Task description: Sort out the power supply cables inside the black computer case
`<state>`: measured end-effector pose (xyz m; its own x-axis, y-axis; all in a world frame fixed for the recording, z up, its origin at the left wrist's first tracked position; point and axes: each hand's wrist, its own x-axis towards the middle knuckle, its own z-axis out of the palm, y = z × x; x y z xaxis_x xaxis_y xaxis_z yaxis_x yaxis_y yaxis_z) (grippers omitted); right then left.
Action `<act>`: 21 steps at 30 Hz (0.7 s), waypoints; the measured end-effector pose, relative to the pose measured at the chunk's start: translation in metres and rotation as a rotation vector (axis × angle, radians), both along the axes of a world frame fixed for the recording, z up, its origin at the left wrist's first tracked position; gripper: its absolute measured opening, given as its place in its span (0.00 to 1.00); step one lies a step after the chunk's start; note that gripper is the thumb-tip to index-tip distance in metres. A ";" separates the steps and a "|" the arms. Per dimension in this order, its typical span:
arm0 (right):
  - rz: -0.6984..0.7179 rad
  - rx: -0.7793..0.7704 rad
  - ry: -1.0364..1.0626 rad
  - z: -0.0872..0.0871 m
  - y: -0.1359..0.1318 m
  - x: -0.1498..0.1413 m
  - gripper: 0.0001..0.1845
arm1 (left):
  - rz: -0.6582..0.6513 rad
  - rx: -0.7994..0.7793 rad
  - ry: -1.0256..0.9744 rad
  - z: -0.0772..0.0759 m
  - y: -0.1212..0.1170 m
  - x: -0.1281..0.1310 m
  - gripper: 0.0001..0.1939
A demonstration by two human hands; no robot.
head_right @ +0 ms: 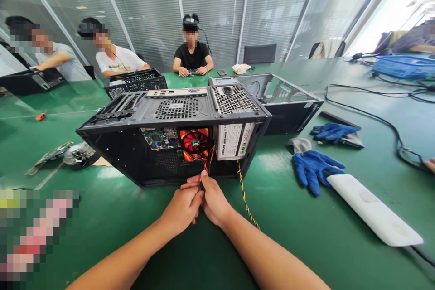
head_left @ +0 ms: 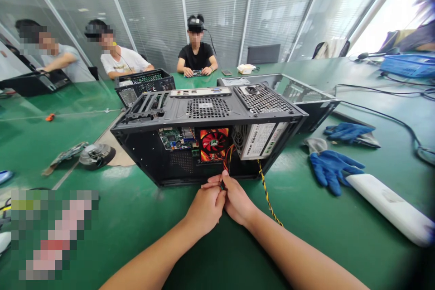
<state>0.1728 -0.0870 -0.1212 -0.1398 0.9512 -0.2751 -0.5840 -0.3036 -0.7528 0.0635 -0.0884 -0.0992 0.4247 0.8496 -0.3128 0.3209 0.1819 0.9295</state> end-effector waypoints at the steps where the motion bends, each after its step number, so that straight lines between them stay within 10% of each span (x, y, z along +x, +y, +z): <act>1: -0.008 -0.010 -0.009 0.001 0.000 0.000 0.21 | -0.015 0.027 0.023 -0.001 0.001 0.000 0.14; 13: 0.050 -0.045 0.105 0.005 -0.001 0.003 0.23 | -0.023 -0.415 -0.338 0.001 0.006 -0.008 0.18; 21: -0.007 -0.004 0.089 -0.002 0.002 0.000 0.17 | -0.013 0.100 0.122 -0.003 0.003 -0.003 0.18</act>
